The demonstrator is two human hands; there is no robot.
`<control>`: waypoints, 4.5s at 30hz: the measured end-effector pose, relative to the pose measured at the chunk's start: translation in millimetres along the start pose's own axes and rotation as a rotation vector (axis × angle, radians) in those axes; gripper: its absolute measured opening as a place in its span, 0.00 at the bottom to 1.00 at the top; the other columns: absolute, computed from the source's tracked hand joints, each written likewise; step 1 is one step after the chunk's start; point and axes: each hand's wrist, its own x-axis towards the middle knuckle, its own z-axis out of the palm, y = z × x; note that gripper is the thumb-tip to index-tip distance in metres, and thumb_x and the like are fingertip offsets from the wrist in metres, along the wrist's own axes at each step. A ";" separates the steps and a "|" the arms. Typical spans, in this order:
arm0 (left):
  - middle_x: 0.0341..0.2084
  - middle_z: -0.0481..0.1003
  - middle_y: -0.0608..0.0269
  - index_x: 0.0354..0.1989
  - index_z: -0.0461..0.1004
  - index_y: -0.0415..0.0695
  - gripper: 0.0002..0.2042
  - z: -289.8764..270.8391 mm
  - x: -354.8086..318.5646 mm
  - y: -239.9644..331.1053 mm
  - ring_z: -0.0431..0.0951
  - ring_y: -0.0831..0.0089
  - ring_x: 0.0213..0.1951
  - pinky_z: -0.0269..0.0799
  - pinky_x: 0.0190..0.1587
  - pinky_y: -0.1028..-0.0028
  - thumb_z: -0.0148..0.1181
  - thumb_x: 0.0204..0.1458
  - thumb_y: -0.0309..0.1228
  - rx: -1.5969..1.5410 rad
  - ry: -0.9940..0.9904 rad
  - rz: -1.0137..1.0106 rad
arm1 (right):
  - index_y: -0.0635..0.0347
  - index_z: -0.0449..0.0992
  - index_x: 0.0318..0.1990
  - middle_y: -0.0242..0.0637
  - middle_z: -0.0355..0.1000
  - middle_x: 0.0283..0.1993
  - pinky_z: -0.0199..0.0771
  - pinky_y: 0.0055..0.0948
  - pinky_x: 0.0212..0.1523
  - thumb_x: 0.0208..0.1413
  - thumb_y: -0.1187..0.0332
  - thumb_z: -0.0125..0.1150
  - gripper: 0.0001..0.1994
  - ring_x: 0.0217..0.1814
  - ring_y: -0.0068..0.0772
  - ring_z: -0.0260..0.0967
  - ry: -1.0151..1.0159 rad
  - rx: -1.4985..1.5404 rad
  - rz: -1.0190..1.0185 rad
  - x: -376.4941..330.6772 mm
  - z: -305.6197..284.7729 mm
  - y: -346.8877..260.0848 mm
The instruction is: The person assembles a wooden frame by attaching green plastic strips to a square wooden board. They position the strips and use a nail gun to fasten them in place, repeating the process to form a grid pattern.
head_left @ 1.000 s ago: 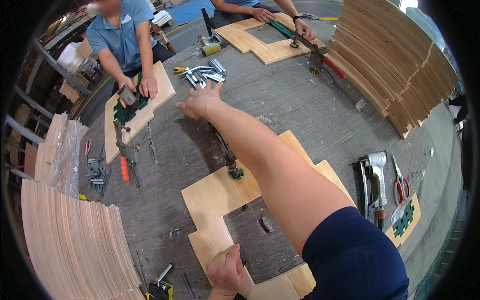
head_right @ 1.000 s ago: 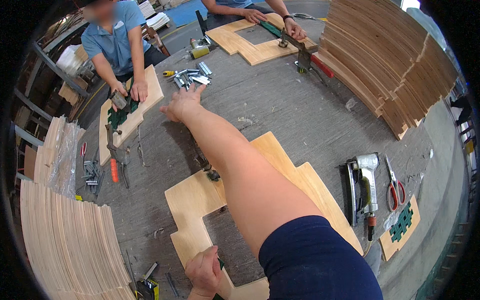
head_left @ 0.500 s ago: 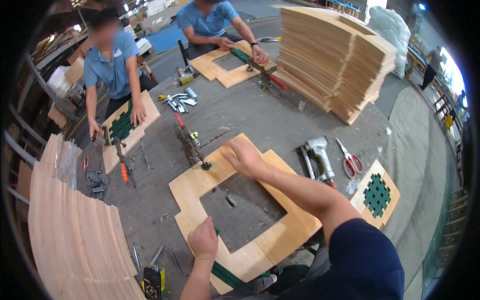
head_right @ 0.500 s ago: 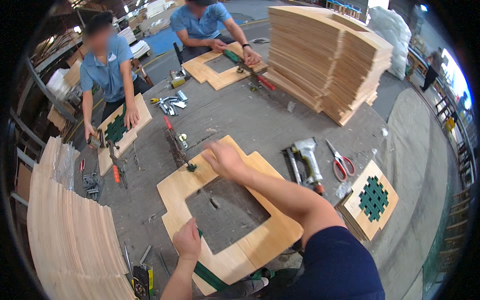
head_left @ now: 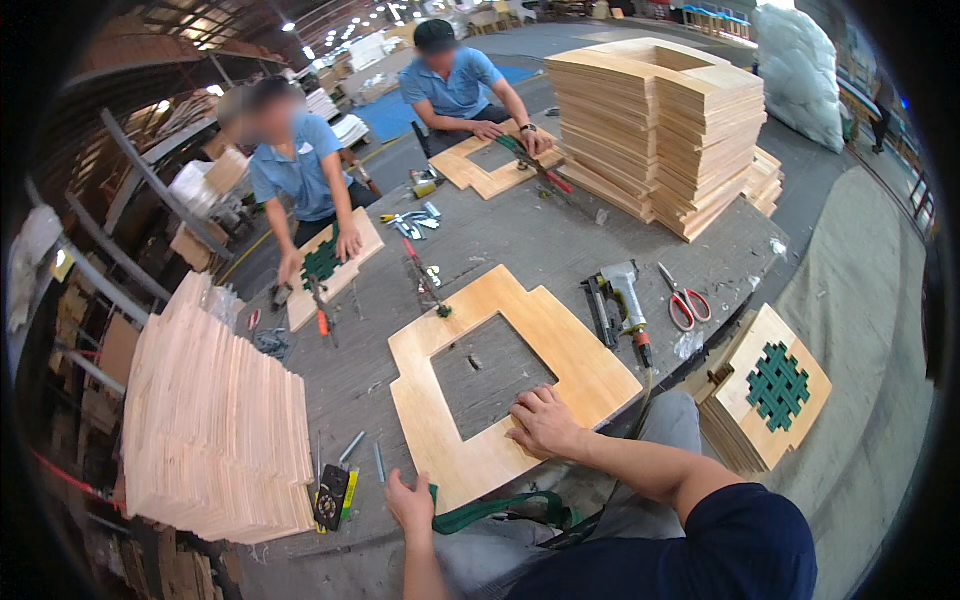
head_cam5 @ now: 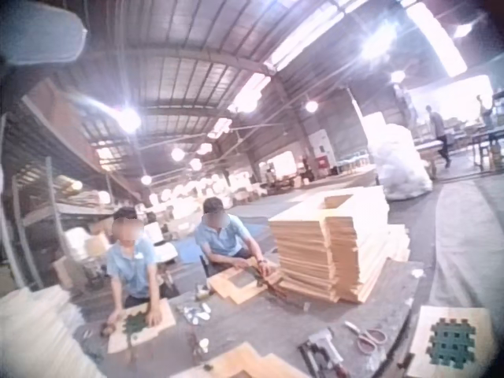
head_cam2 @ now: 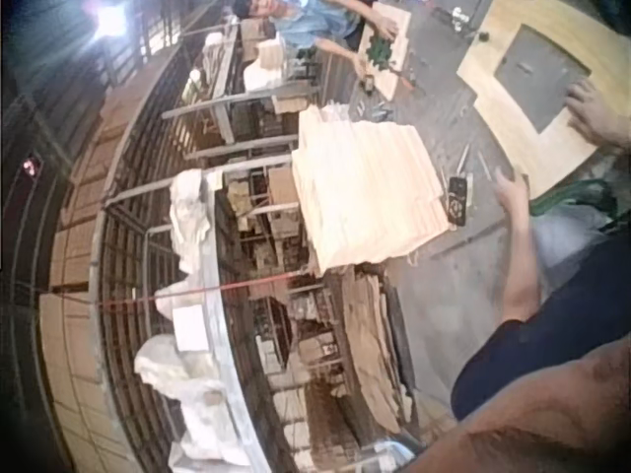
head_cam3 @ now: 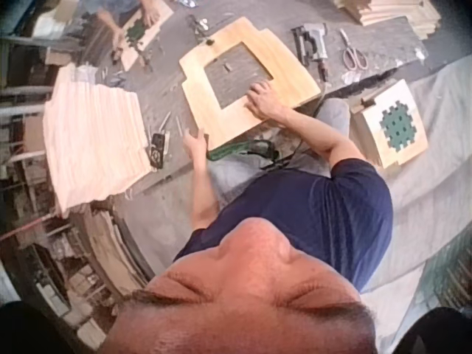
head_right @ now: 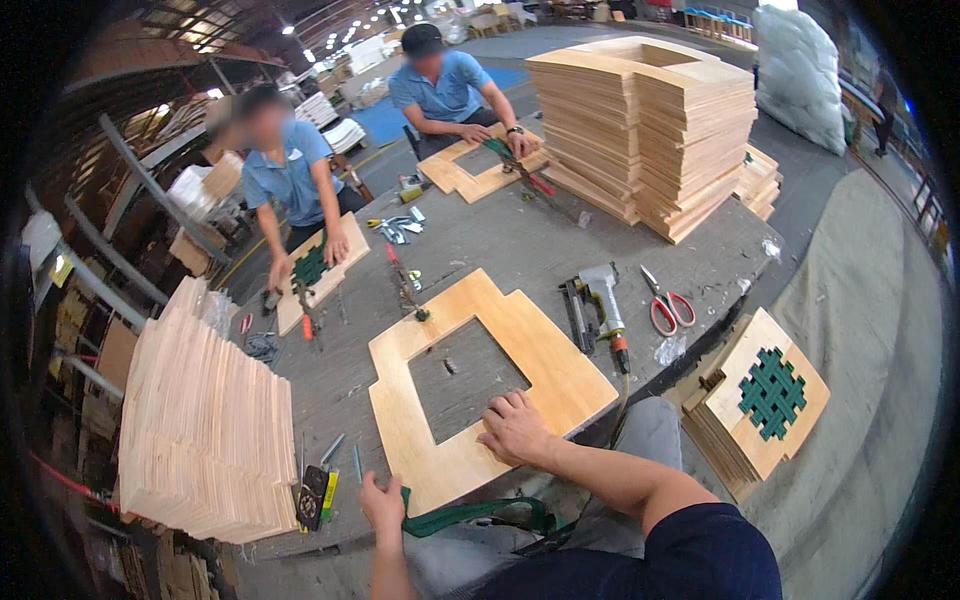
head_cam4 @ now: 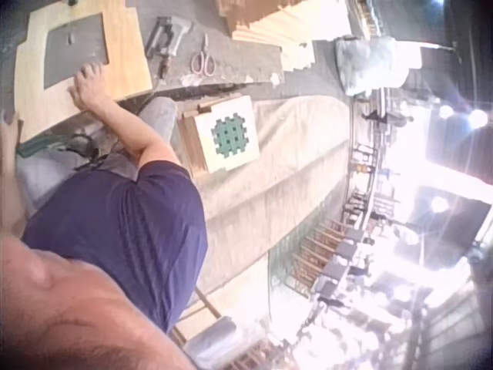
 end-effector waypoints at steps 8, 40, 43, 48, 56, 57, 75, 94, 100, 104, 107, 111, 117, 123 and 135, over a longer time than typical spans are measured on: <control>0.39 0.79 0.42 0.50 0.78 0.38 0.25 -5.7 -40.8 -11.1 0.79 0.46 0.44 0.74 0.49 0.53 0.71 0.50 0.44 -0.007 -0.183 -0.056 | 0.57 0.79 0.49 0.42 0.73 0.50 0.60 0.46 0.64 0.60 0.52 0.60 0.19 0.59 0.48 0.65 0.007 0.063 -0.032 -4.7 -6.1 -2.4; 0.57 0.75 0.57 0.67 0.67 0.35 0.24 -60.2 -47.2 146.7 0.75 0.77 0.54 0.69 0.58 0.77 0.55 0.61 0.13 -1.452 -0.228 0.150 | 0.64 0.76 0.60 0.31 0.78 0.50 0.73 0.27 0.53 0.64 0.67 0.67 0.19 0.50 0.20 0.72 -0.620 1.117 0.306 -89.1 -51.2 -59.3; 0.58 0.75 0.55 0.72 0.61 0.38 0.29 -42.4 -82.4 143.0 0.76 0.76 0.55 0.72 0.57 0.76 0.54 0.61 0.13 -1.338 -0.295 0.175 | 0.66 0.73 0.62 0.35 0.77 0.52 0.74 0.28 0.54 0.66 0.65 0.65 0.21 0.53 0.25 0.72 -0.303 1.310 0.411 -40.5 -72.7 -64.1; 0.48 0.81 0.57 0.70 0.63 0.39 0.26 -30.5 -116.6 147.7 0.80 0.78 0.46 0.75 0.50 0.78 0.55 0.63 0.16 -1.295 -0.357 0.101 | 0.67 0.79 0.49 0.31 0.79 0.41 0.74 0.24 0.46 0.65 0.68 0.65 0.12 0.44 0.19 0.73 -0.078 1.355 0.452 -5.3 -80.2 -65.4; 0.36 0.78 0.68 0.44 0.77 0.37 0.06 -20.7 -93.7 115.0 0.76 0.83 0.37 0.73 0.42 0.80 0.61 0.65 0.28 -1.311 -0.486 -0.100 | 0.67 0.79 0.40 0.30 0.76 0.33 0.75 0.25 0.43 0.63 0.72 0.66 0.06 0.38 0.19 0.72 -0.087 0.941 0.349 -27.8 -74.2 -81.0; 0.33 0.77 0.70 0.41 0.78 0.38 0.07 -22.1 -93.5 117.6 0.75 0.84 0.34 0.72 0.39 0.81 0.61 0.65 0.30 -1.338 -0.481 -0.120 | 0.67 0.78 0.39 0.33 0.77 0.34 0.76 0.26 0.45 0.61 0.73 0.67 0.06 0.39 0.20 0.74 -0.030 0.971 0.339 -27.0 -75.0 -85.9; 0.36 0.78 0.66 0.49 0.74 0.41 0.12 -16.7 -88.6 115.6 0.77 0.81 0.39 0.73 0.46 0.79 0.64 0.59 0.19 -1.344 -0.449 -0.082 | 0.61 0.82 0.41 0.42 0.79 0.37 0.80 0.34 0.37 0.52 0.78 0.71 0.09 0.37 0.42 0.80 0.149 0.604 0.023 -25.7 -80.0 -86.2; 0.34 0.79 0.55 0.42 0.80 0.41 0.08 -29.8 -86.6 121.0 0.81 0.58 0.37 0.77 0.41 0.64 0.66 0.53 0.21 -0.585 0.019 0.539 | 0.61 0.81 0.42 0.42 0.75 0.39 0.78 0.35 0.37 0.55 0.78 0.69 0.08 0.38 0.44 0.77 0.118 0.585 0.025 -10.3 -65.9 -79.6; 0.33 0.77 0.56 0.39 0.80 0.41 0.07 -23.5 -71.9 120.6 0.79 0.57 0.35 0.75 0.39 0.63 0.67 0.52 0.22 -0.542 0.029 0.586 | 0.60 0.81 0.41 0.41 0.75 0.39 0.78 0.36 0.40 0.53 0.77 0.70 0.08 0.42 0.45 0.76 0.116 0.544 -0.014 1.5 -66.8 -73.1; 0.36 0.76 0.54 0.38 0.80 0.40 0.06 -16.1 -59.2 121.0 0.79 0.56 0.36 0.75 0.41 0.63 0.67 0.52 0.23 -0.470 0.036 0.616 | 0.58 0.81 0.41 0.40 0.75 0.39 0.77 0.39 0.42 0.51 0.77 0.71 0.10 0.43 0.47 0.74 0.133 0.448 -0.149 16.1 -66.5 -65.4; 0.35 0.76 0.54 0.37 0.80 0.40 0.05 -8.9 -43.8 122.1 0.79 0.56 0.36 0.75 0.42 0.63 0.67 0.52 0.23 -0.468 0.041 0.648 | 0.57 0.80 0.40 0.40 0.75 0.39 0.76 0.42 0.41 0.50 0.76 0.70 0.10 0.42 0.49 0.74 0.087 0.385 -0.165 27.6 -59.6 -56.9; 0.34 0.78 0.53 0.38 0.80 0.40 0.05 15.1 -7.6 121.0 0.80 0.56 0.37 0.75 0.42 0.62 0.67 0.53 0.25 -0.512 -0.023 0.539 | 0.56 0.78 0.39 0.41 0.75 0.37 0.76 0.44 0.41 0.52 0.75 0.68 0.07 0.42 0.51 0.74 -0.007 0.307 -0.146 65.8 -44.7 -43.3; 0.36 0.79 0.54 0.48 0.78 0.40 0.13 59.3 62.1 112.4 0.80 0.54 0.42 0.74 0.47 0.61 0.65 0.54 0.26 -0.511 0.043 0.385 | 0.58 0.79 0.38 0.45 0.76 0.37 0.76 0.47 0.43 0.56 0.71 0.62 0.04 0.43 0.54 0.75 -0.217 0.232 -0.074 166.0 21.3 5.0; 0.46 0.76 0.50 0.50 0.78 0.40 0.15 87.3 61.9 86.5 0.73 0.46 0.54 0.66 0.62 0.53 0.65 0.53 0.27 -0.371 0.109 0.598 | 0.61 0.80 0.36 0.49 0.79 0.39 0.76 0.48 0.45 0.55 0.71 0.59 0.06 0.44 0.55 0.77 -0.342 0.127 0.021 255.5 75.9 41.9; 0.48 0.77 0.51 0.50 0.79 0.40 0.16 88.9 69.9 81.9 0.72 0.47 0.57 0.65 0.64 0.54 0.65 0.52 0.27 -0.372 0.087 0.545 | 0.61 0.79 0.34 0.47 0.77 0.37 0.75 0.46 0.47 0.55 0.71 0.60 0.05 0.45 0.53 0.75 -0.349 0.084 -0.041 290.5 118.6 51.9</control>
